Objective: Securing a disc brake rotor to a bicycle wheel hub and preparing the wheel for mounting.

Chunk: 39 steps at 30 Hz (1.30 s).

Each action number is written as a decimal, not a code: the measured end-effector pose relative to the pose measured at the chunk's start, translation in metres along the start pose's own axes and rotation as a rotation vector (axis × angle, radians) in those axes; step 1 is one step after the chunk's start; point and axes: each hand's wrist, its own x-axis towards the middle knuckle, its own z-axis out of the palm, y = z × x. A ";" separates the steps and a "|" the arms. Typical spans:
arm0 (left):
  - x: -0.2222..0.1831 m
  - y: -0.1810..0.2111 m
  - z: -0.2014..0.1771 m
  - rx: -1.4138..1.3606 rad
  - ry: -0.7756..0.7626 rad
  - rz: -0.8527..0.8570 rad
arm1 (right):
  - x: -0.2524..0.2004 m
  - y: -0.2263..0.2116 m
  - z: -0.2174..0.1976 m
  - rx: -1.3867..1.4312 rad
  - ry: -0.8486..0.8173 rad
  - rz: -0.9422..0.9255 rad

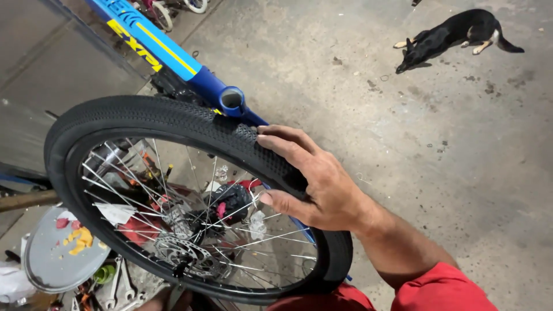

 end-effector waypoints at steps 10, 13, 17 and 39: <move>-0.191 0.173 -0.009 -1.264 0.292 0.092 | -0.002 0.001 0.004 -0.142 -0.040 -0.059; -0.207 0.187 -0.021 -1.439 0.044 -0.046 | -0.005 -0.003 0.004 -0.264 -0.040 -0.045; -0.199 0.179 -0.028 -1.315 0.075 -0.120 | -0.006 -0.002 0.007 -0.238 -0.019 -0.006; -0.116 0.105 0.014 -0.092 1.064 0.291 | 0.002 -0.001 0.001 0.047 -0.008 0.014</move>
